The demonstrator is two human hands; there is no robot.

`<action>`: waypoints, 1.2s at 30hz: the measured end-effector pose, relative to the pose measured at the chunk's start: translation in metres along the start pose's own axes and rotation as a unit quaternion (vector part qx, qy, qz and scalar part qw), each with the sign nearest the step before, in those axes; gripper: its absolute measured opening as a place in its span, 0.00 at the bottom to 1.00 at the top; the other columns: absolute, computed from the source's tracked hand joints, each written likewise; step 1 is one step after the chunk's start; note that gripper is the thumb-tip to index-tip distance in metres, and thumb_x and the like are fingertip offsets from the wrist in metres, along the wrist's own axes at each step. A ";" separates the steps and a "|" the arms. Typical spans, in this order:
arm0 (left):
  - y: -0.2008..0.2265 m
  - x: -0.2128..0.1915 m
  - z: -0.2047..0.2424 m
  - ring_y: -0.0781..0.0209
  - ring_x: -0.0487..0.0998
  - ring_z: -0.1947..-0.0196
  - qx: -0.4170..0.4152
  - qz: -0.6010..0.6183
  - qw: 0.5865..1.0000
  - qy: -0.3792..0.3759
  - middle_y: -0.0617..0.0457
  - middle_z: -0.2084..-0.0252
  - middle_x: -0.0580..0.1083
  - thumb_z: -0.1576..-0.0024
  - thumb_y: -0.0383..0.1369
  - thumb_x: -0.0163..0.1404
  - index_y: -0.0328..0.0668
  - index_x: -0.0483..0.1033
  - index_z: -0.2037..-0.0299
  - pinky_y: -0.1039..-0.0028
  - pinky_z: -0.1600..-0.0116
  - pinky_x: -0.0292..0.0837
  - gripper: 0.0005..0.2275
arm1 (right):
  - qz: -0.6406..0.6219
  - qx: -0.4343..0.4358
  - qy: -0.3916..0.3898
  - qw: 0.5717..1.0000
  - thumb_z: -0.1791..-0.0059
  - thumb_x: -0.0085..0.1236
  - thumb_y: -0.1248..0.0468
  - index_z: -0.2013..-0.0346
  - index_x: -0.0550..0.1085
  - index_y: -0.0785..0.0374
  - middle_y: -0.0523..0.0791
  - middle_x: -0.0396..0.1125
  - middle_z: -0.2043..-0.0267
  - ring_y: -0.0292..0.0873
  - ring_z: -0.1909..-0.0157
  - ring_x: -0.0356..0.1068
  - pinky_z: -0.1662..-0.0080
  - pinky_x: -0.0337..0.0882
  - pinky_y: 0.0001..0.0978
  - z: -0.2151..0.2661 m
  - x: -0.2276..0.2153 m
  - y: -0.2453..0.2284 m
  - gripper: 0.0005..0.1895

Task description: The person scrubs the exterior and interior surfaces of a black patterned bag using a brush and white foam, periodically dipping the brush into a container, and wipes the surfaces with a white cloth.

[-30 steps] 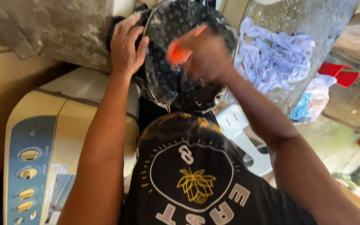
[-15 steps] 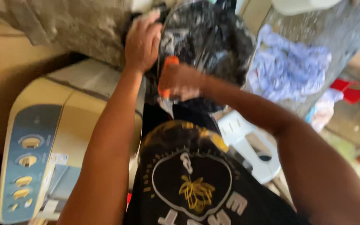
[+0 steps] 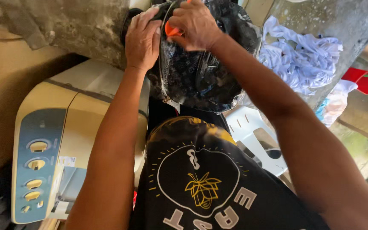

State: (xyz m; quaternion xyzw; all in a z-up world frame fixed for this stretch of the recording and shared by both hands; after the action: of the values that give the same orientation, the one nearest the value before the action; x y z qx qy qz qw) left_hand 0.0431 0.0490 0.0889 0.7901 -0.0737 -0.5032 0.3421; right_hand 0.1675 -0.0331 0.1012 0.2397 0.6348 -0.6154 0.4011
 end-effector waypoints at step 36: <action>-0.014 0.008 0.006 0.40 0.69 0.40 0.033 0.008 0.999 0.010 0.45 0.38 0.70 0.28 0.47 0.51 0.38 0.76 0.45 0.51 0.38 0.66 0.18 | 0.114 0.245 0.015 0.963 0.51 0.57 0.59 0.62 0.74 0.57 0.45 0.72 0.69 0.50 0.71 0.74 0.72 0.71 0.47 0.028 0.027 -0.064 0.06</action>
State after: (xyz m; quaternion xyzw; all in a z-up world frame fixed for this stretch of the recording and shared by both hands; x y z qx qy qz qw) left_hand 0.0387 0.0526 0.0724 0.8055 -0.0931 -0.4899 0.3200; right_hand 0.1067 -0.0739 0.1193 0.4103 0.4388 -0.6990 0.3879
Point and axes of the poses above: each hand's wrist, its own z-axis away from the middle knuckle, its own x-axis out of the palm, y = z × x, the point moved 6 cm from there along -z, towards the middle knuckle
